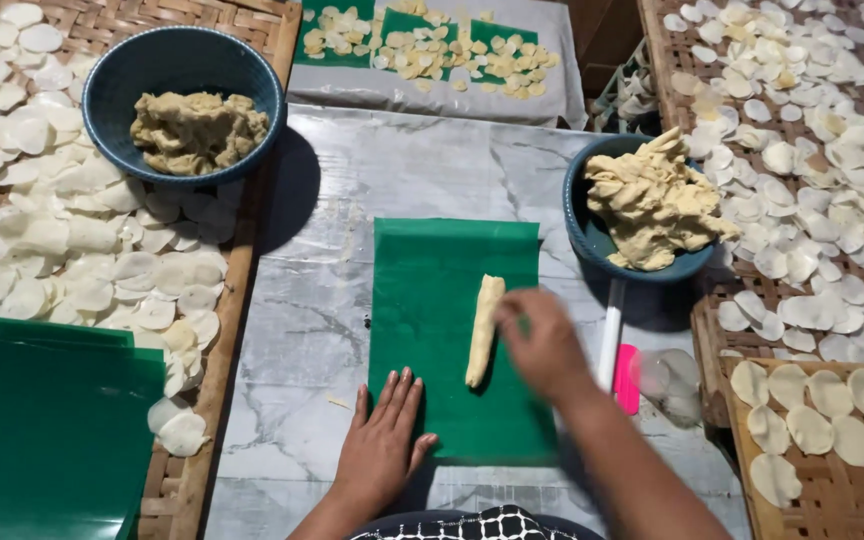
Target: Rolling out small portions of dough into thin strips using a rolling pin on a plastic mat
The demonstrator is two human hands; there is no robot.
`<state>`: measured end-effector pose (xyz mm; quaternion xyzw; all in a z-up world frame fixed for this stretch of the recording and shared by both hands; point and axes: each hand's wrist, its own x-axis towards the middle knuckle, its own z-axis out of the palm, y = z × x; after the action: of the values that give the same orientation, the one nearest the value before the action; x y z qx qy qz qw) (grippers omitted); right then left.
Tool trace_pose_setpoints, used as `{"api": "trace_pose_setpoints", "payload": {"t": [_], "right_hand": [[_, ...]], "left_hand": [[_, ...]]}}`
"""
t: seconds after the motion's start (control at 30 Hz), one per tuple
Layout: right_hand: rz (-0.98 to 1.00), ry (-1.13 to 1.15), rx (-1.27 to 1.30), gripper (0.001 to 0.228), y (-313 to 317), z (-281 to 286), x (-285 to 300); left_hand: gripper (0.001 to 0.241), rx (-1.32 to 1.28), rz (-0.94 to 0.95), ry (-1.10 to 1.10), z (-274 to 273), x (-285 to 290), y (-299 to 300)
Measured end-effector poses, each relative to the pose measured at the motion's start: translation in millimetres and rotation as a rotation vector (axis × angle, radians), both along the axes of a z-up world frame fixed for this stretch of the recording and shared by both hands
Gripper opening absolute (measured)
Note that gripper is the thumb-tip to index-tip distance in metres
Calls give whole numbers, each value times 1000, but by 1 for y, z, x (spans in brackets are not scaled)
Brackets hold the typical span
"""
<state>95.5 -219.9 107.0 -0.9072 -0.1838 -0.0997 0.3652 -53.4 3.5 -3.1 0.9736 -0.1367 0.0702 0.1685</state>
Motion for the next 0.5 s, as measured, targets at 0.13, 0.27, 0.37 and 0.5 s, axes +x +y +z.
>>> {"api": "trace_pose_setpoints", "payload": {"t": [0.13,0.27,0.37,0.5], "right_hand": [[371,-140,-458,64,35,-59,-87],[356,-149,-418,34,36,-49,-96],[255,-150,-431,44,46,-59,-81],[268,-261,-561,64,56,-94,-91]], "left_hand": [[116,76,-46,2,-12,-14,4],[111,82,-70,-47,-12,-12,5],[111,65,-70,-46,-16,-14,3],[106,49,-56,-28,-21,-15,4]]}}
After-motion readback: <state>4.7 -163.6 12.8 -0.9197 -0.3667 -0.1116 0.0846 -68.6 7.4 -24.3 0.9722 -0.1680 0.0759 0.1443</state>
